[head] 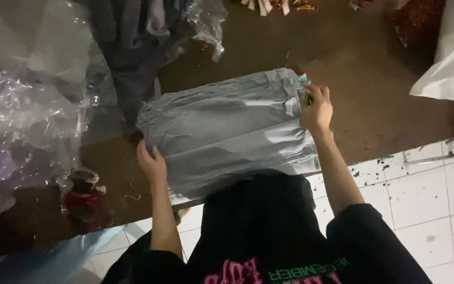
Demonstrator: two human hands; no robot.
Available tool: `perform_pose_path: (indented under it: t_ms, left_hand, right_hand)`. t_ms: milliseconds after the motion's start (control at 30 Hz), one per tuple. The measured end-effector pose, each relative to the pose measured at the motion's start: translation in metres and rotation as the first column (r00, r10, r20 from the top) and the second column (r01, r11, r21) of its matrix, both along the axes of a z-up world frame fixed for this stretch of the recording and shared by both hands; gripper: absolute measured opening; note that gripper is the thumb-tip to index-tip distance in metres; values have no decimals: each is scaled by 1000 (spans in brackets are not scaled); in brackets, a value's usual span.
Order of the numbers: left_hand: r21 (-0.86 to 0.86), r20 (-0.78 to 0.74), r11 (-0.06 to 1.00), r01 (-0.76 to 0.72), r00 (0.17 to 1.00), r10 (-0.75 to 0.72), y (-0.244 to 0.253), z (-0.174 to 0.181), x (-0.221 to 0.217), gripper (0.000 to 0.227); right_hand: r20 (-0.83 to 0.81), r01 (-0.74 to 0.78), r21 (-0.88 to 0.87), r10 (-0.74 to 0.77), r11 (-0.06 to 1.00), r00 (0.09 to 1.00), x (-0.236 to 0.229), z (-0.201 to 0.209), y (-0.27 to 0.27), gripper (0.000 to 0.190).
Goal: Folding and stacking pieces of grey fabric on a work table.
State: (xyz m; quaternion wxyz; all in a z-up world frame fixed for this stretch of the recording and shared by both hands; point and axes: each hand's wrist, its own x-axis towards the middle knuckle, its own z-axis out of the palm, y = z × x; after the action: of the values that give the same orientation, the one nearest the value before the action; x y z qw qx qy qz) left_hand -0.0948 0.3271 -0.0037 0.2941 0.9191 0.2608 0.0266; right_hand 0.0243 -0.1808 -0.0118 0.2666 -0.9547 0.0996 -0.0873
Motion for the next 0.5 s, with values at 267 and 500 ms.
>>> perform_pose_path:
  t_ms: [267, 500]
  left_hand:
    - [62, -115, 991, 118, 987, -110, 38, -17, 78, 33]
    - [-32, -154, 999, 14, 988, -19, 47, -2, 87, 27]
  right_hand:
    - [-71, -262, -138, 254, 955, 965, 68, -18, 5, 29]
    - [-276, -65, 198, 120, 978, 954, 75, -40, -36, 24]
